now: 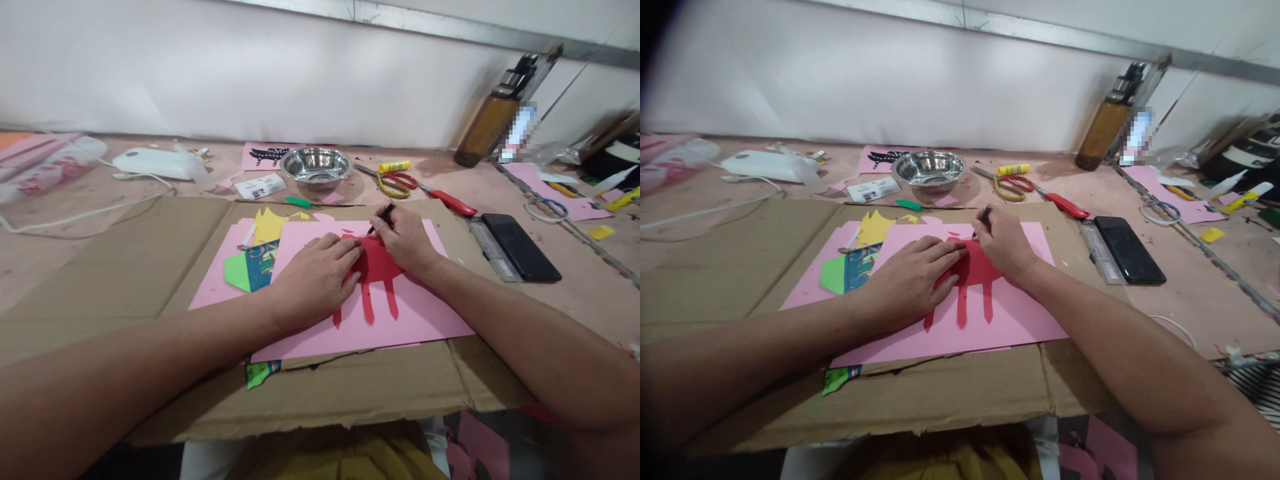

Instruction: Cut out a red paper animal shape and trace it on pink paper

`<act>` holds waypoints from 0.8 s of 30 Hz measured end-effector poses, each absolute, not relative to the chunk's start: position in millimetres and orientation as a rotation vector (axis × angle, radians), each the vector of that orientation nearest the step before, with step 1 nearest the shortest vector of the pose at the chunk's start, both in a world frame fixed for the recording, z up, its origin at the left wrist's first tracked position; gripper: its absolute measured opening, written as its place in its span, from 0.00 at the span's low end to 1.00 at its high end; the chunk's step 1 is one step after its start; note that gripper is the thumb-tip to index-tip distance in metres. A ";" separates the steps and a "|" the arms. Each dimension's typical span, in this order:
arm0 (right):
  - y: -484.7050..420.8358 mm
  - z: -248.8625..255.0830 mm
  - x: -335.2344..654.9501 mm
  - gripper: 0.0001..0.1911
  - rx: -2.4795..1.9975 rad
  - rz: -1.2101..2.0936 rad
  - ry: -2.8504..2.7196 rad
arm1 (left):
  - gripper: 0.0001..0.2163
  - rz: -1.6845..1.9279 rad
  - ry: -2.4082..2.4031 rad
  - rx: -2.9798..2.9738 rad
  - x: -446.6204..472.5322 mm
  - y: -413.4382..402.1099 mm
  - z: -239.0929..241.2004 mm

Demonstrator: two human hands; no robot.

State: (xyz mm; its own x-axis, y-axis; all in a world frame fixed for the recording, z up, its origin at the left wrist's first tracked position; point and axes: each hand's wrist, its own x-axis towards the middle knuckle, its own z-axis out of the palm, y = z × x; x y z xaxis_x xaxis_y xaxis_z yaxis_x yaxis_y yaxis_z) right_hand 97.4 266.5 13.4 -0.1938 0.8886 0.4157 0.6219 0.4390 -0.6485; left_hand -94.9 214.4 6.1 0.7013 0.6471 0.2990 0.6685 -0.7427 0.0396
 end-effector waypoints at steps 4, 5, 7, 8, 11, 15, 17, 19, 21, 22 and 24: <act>266.3 13.1 97.8 0.06 -1.271 0.433 -1.912 | 0.18 -0.459 -1.079 -2.824 -94.8 214.4 6.1; 266.3 13.0 97.8 0.06 -1.269 0.433 -1.910 | 0.18 -0.464 -1.074 -2.823 -94.8 214.4 6.0; 266.2 13.1 97.9 0.06 -1.271 0.436 -1.909 | 0.18 -0.481 -1.071 -2.822 -94.9 214.5 5.9; 266.3 13.2 97.9 0.06 -1.271 0.439 -1.908 | 0.18 -0.489 -1.069 -2.823 -94.9 214.6 5.8; 266.6 13.9 97.8 0.06 -1.270 0.436 -1.906 | 0.18 -0.498 -1.070 -2.823 -95.0 214.7 5.7; 267.1 14.4 97.9 0.06 -1.287 0.429 -1.896 | 0.18 -0.485 -1.071 -2.823 -94.7 214.7 5.8; 267.3 14.2 98.1 0.06 -1.292 0.429 -1.897 | 0.19 -0.465 -1.079 -2.826 -94.5 214.7 5.7; 267.5 13.9 98.3 0.06 -1.292 0.425 -1.900 | 0.19 -0.456 -1.091 -2.826 -94.5 214.7 5.4; 267.7 13.7 98.3 0.06 -1.289 0.411 -1.903 | 0.18 -0.462 -1.096 -2.823 -94.8 214.9 5.0; 267.7 13.6 98.3 0.06 -1.288 0.405 -1.902 | 0.18 -0.470 -1.096 -2.821 -95.0 214.9 4.7; 267.6 13.6 98.2 0.05 -1.290 0.399 -1.895 | 0.18 -0.488 -1.089 -2.818 -95.5 215.0 4.3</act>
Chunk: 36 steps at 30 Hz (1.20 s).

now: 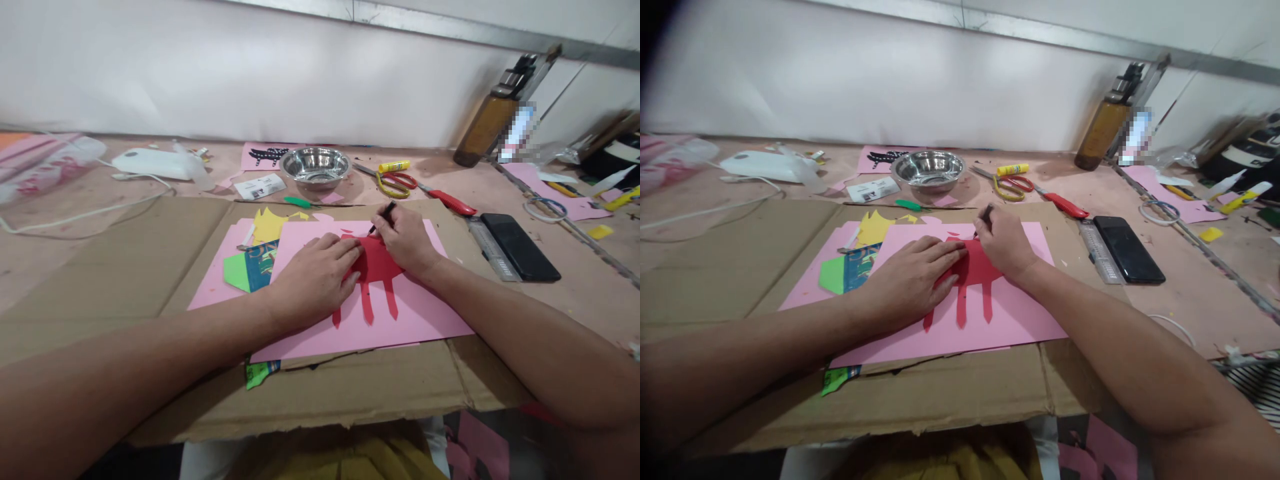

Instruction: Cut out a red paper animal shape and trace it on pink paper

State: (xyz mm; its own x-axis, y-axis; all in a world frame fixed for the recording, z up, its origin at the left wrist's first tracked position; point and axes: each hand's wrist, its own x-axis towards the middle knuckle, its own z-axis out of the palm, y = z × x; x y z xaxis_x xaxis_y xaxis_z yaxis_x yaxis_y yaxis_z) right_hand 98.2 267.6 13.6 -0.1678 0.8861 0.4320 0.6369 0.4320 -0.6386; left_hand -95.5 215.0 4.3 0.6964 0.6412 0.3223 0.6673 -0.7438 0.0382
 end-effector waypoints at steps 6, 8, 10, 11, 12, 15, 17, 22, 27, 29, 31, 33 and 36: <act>267.2 13.0 98.9 0.06 -1.276 0.380 -1.890 | 0.18 -0.477 -1.089 -2.825 -95.2 214.5 5.3; 267.4 12.7 99.0 0.06 -1.276 0.379 -1.886 | 0.19 -0.454 -1.102 -2.832 -95.0 214.3 5.9; 267.5 12.7 98.8 0.06 -1.275 0.377 -1.881 | 0.19 -0.444 -1.110 -2.835 -94.9 214.3 6.1; 267.6 12.8 98.6 0.06 -1.274 0.376 -1.880 | 0.19 -0.445 -1.110 -2.834 -95.0 214.3 6.1; 267.6 13.0 98.3 0.06 -1.274 0.375 -1.880 | 0.19 -0.447 -1.107 -2.834 -95.1 214.4 6.0; 267.6 13.5 97.9 0.06 -1.287 0.374 -1.881 | 0.19 -0.449 -1.097 -2.832 -95.4 214.7 5.7; 267.4 13.7 97.7 0.07 -1.288 0.372 -1.879 | 0.19 -0.448 -1.091 -2.831 -95.4 214.7 5.5; 267.1 13.8 97.5 0.06 -1.282 0.389 -1.879 | 0.19 -0.449 -1.088 -2.829 -95.2 214.7 5.3; 267.8 12.7 97.8 0.07 -1.277 0.374 -1.879 | 0.19 -0.453 -1.087 -2.820 -95.7 215.4 4.1; 268.3 11.9 98.1 0.07 -1.270 0.372 -1.875 | 0.19 -0.456 -1.081 -2.818 -95.7 215.6 3.8; 268.6 11.3 98.3 0.07 -1.264 0.381 -1.875 | 0.18 -0.465 -1.075 -2.815 -95.5 215.7 3.8; 268.9 11.1 98.3 0.07 -1.264 0.385 -1.875 | 0.18 -0.472 -1.076 -2.815 -95.1 215.6 3.9; 269.0 11.1 98.1 0.07 -1.260 0.383 -1.876 | 0.19 -0.463 -1.092 -2.819 -94.7 215.1 3.9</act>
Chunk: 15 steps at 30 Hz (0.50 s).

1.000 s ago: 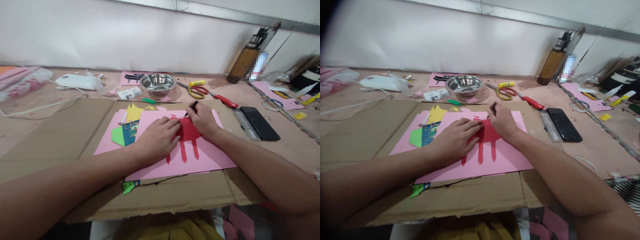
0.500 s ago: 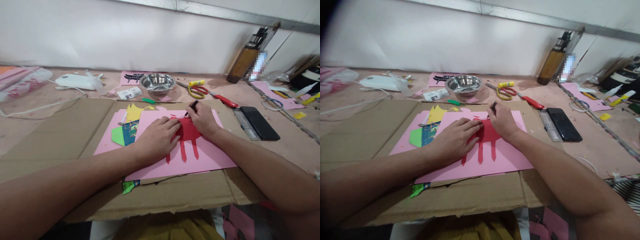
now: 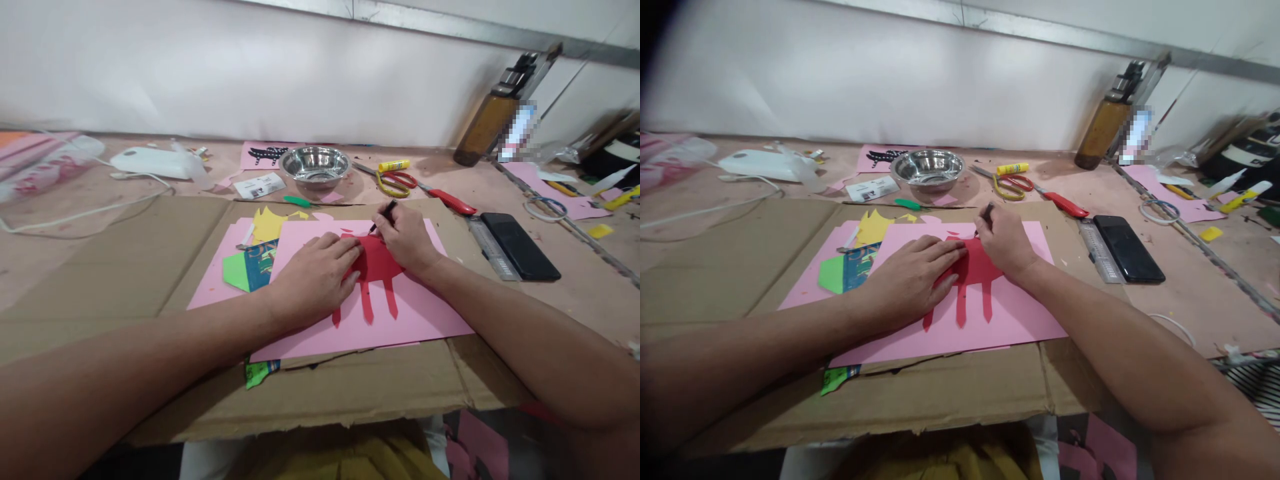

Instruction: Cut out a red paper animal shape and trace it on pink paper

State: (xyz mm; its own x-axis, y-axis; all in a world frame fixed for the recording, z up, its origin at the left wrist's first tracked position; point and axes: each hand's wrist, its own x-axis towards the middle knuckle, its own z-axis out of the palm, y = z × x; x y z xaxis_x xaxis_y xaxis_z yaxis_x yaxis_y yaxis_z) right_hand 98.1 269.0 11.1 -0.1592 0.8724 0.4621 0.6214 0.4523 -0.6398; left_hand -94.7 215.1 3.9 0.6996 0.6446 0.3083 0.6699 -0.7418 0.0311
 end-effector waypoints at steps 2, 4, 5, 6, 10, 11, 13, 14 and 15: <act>269.0 11.0 98.1 0.07 -1.260 0.375 -1.877 | 0.19 -0.459 -1.096 -2.818 -94.7 214.8 3.7; 269.0 10.7 98.2 0.07 -1.261 0.362 -1.875 | 0.19 -0.456 -1.092 -2.818 -94.7 214.8 3.8; 269.0 10.6 98.4 0.07 -1.260 0.355 -1.874 | 0.19 -0.453 -1.089 -2.819 -94.7 214.8 3.9; 269.0 10.5 98.5 0.07 -1.258 0.354 -1.874 | 0.19 -0.451 -1.087 -2.819 -94.8 214.9 4.1; 268.8 10.4 98.8 0.07 -1.261 0.373 -1.877 | 0.19 -0.456 -1.085 -2.820 -95.0 215.2 4.5; 268.8 10.4 98.8 0.07 -1.264 0.376 -1.877 | 0.19 -0.459 -1.084 -2.818 -95.0 215.2 4.4; 268.7 10.5 98.7 0.07 -1.268 0.371 -1.876 | 0.19 -0.464 -1.084 -2.815 -95.0 215.1 4.0; 268.7 10.4 98.7 0.07 -1.268 0.371 -1.876 | 0.19 -0.465 -1.083 -2.814 -95.0 215.1 3.8; 268.6 10.4 98.6 0.07 -1.268 0.375 -1.877 | 0.19 -0.465 -1.082 -2.815 -95.0 215.0 3.7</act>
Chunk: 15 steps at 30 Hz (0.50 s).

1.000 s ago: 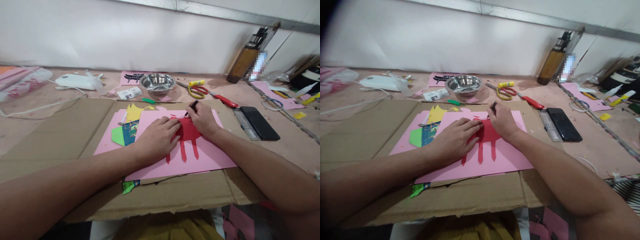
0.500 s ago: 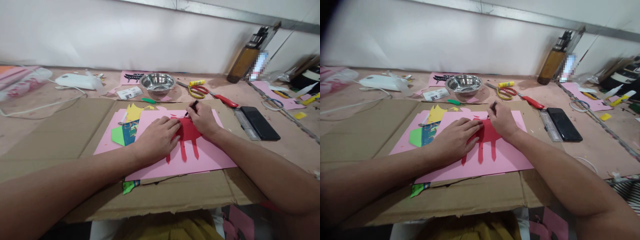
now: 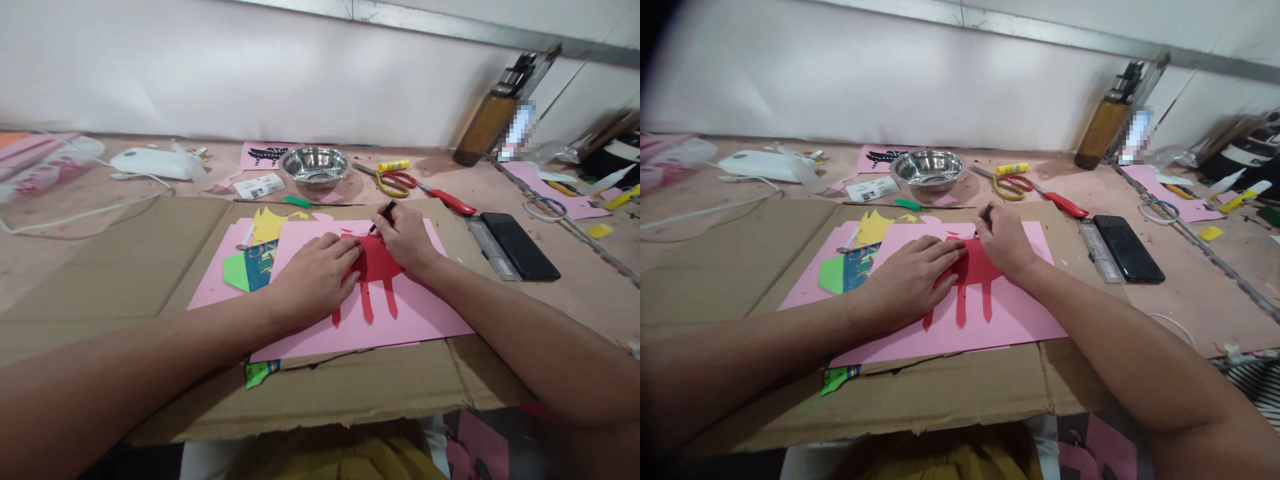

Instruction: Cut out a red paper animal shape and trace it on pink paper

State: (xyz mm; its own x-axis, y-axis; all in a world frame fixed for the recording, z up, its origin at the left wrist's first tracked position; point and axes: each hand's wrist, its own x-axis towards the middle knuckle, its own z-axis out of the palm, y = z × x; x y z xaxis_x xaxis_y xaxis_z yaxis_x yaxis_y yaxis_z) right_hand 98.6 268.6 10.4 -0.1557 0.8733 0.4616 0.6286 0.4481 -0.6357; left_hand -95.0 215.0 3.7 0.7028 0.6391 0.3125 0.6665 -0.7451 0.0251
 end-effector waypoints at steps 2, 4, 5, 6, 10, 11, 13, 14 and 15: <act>268.5 10.5 98.5 0.07 -1.271 0.385 -1.878 | 0.19 -0.465 -1.081 -2.818 -94.9 214.9 3.5; 268.2 10.9 98.4 0.07 -1.271 0.392 -1.875 | 0.19 -0.469 -1.080 -2.818 -95.0 215.0 3.6; 268.1 11.2 98.3 0.07 -1.269 0.392 -1.875 | 0.18 -0.474 -1.079 -2.817 -95.0 215.0 3.6; 267.9 11.5 98.2 0.07 -1.266 0.392 -1.876 | 0.18 -0.478 -1.079 -2.815 -95.0 215.1 3.6; 267.5 12.5 97.8 0.07 -1.261 0.400 -1.887 | 0.18 -0.488 -1.076 -2.812 -95.2 215.5 3.3; 267.4 12.5 97.8 0.07 -1.261 0.400 -1.888 | 0.18 -0.489 -1.073 -2.812 -95.2 215.5 3.3; 267.5 12.4 97.8 0.07 -1.260 0.403 -1.890 | 0.18 -0.487 -1.067 -2.813 -95.1 215.5 3.5; 267.5 12.3 97.9 0.07 -1.260 0.407 -1.892 | 0.18 -0.483 -1.068 -2.813 -95.1 215.4 3.6; 267.5 12.1 97.9 0.07 -1.261 0.411 -1.894 | 0.18 -0.477 -1.072 -2.813 -95.0 215.3 3.7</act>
